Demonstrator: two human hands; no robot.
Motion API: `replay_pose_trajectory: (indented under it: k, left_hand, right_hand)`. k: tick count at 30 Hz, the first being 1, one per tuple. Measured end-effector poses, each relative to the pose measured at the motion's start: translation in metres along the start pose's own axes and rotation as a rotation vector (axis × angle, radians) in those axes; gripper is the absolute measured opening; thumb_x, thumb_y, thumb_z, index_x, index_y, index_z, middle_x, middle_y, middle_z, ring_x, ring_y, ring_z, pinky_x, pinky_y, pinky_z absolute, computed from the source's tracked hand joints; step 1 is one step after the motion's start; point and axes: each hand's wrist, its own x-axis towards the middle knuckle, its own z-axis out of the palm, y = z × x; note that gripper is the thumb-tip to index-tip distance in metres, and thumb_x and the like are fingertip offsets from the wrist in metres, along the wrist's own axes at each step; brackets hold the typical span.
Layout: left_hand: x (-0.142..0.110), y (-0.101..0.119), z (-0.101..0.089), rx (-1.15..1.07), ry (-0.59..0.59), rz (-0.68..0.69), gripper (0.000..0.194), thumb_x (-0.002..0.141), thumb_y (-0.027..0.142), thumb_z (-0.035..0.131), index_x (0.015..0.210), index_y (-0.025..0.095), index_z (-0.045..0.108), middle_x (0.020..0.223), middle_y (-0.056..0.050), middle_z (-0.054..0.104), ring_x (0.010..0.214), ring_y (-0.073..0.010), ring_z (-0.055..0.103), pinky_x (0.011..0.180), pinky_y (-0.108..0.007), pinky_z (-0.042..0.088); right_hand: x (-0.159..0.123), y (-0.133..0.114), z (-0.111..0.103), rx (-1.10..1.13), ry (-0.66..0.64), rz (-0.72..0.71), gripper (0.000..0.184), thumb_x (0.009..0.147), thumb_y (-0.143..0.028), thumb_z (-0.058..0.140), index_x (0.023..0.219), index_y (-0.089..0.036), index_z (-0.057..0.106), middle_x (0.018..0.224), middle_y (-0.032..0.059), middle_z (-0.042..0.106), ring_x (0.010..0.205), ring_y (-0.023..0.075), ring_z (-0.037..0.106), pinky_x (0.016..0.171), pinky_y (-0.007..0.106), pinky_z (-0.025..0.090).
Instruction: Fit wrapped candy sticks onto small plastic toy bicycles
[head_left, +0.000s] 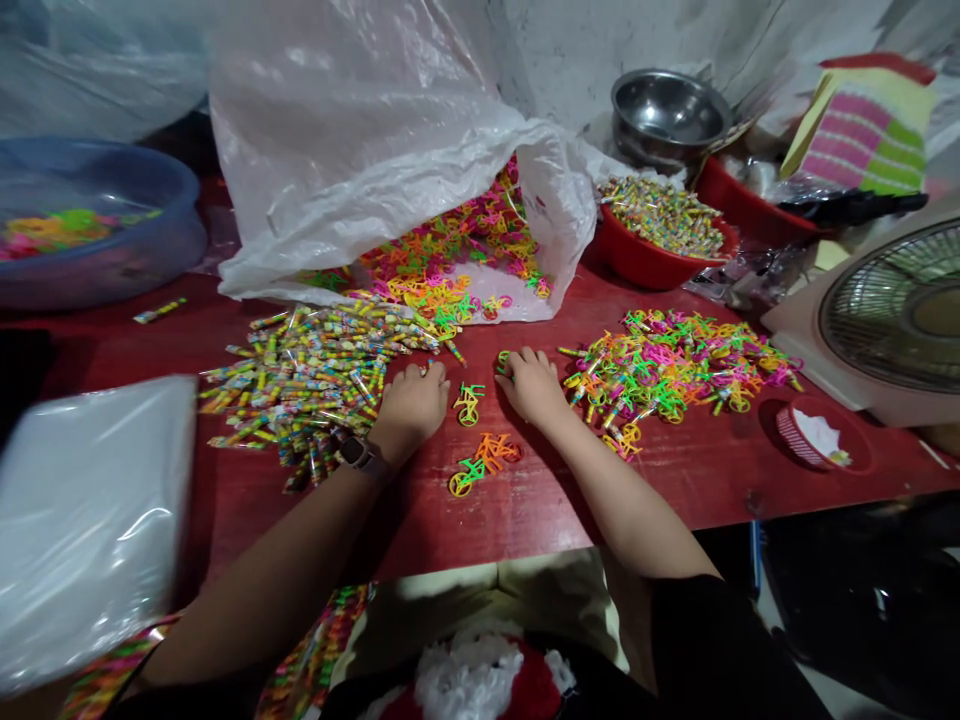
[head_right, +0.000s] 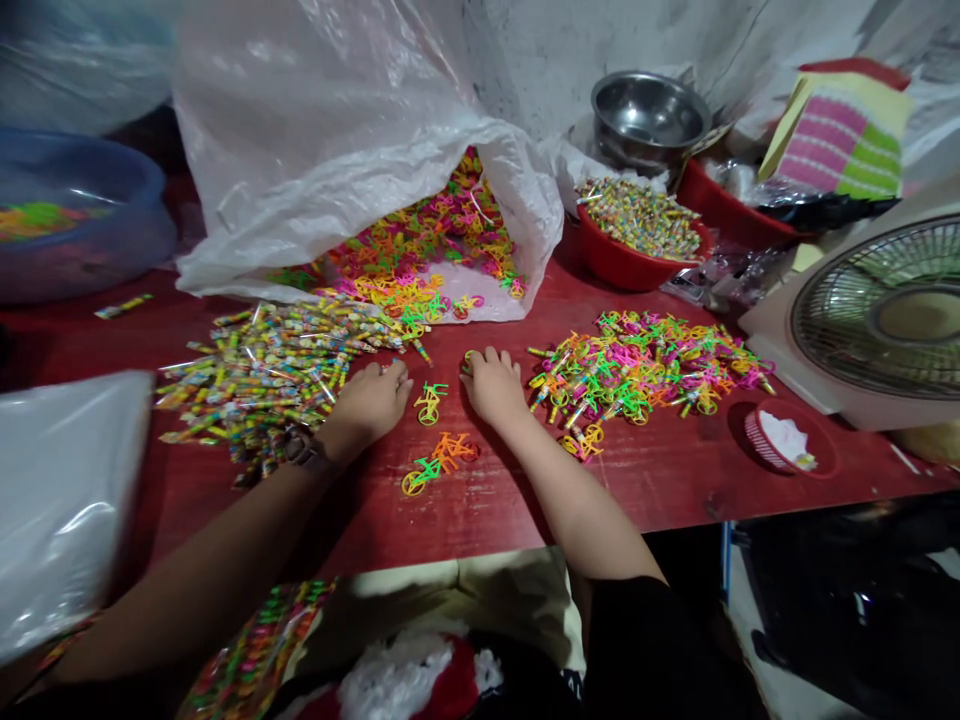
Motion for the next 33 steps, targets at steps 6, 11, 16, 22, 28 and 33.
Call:
replay_pose_trajectory:
  k: [6, 11, 16, 22, 28, 33]
  left_hand:
    - [0.004, -0.003, -0.002, -0.209, -0.012, 0.051, 0.034, 0.103, 0.025, 0.032, 0.121, 0.014, 0.059, 0.102, -0.018, 0.064, 0.091, -0.0296, 0.065, 0.087, -0.042, 0.05]
    - [0.001, 0.006, -0.009, -0.534, 0.132, 0.295, 0.034, 0.103, 0.025, 0.037, 0.124, 0.016, 0.062, 0.11, -0.013, 0.064, 0.105, -0.0262, 0.061, 0.1, -0.04, 0.048]
    - [-0.009, 0.018, -0.015, -0.6, 0.154, 0.445, 0.029, 0.102, 0.026, 0.046, 0.115, 0.019, 0.071, 0.094, -0.009, 0.06, 0.094, -0.0247, 0.056, 0.093, -0.04, 0.048]
    - [-0.013, 0.026, -0.019, -0.836, 0.228, 0.365, 0.023, 0.105, 0.031, 0.045, 0.104, 0.019, 0.064, 0.103, -0.009, 0.061, 0.1, -0.0226, 0.058, 0.093, -0.035, 0.048]
    - [-0.014, 0.027, -0.019, -0.929, 0.191, 0.3, 0.029, 0.107, 0.036, 0.037, 0.087, 0.022, 0.052, 0.087, -0.004, 0.055, 0.083, -0.0194, 0.056, 0.08, -0.032, 0.048]
    - [-0.018, 0.027, -0.021, -0.912, 0.097, 0.432, 0.027, 0.108, 0.035, 0.04, 0.09, 0.021, 0.055, 0.09, -0.004, 0.057, 0.086, -0.0185, 0.055, 0.083, -0.031, 0.046]
  right_hand:
    - [0.0, 0.012, -0.007, 0.374, 0.068, 0.102, 0.028, 0.089, -0.015, 0.061, 0.117, -0.014, 0.063, 0.109, 0.015, 0.074, 0.099, 0.0265, 0.068, 0.09, 0.036, 0.05]
    - [-0.003, 0.009, -0.005, 1.108, 0.103, 0.003, 0.022, 0.09, -0.04, 0.067, 0.101, -0.02, 0.068, 0.097, 0.0042, 0.075, 0.09, 0.0193, 0.069, 0.086, 0.032, 0.053]
    - [-0.009, -0.008, -0.002, 1.498, -0.012, 0.034, 0.038, 0.078, -0.057, 0.079, 0.084, -0.021, 0.066, 0.083, -0.0004, 0.069, 0.08, 0.0154, 0.062, 0.081, 0.029, 0.053]
    - [-0.011, -0.012, -0.002, 1.761, -0.199, 0.074, 0.047, 0.073, -0.058, 0.084, 0.09, -0.022, 0.059, 0.079, -0.0005, 0.067, 0.068, 0.0146, 0.06, 0.067, 0.029, 0.054]
    - [-0.015, -0.002, -0.014, 1.566, -0.132, -0.104, 0.041, 0.083, -0.053, 0.08, 0.094, -0.024, 0.054, 0.07, -0.0071, 0.053, 0.05, 0.0076, 0.04, 0.047, 0.022, 0.032]
    - [-0.02, 0.0, -0.022, 1.461, -0.146, -0.106, 0.04, 0.088, -0.055, 0.073, 0.082, -0.021, 0.054, 0.068, -0.0063, 0.042, 0.058, 0.0094, 0.038, 0.053, 0.023, 0.029]
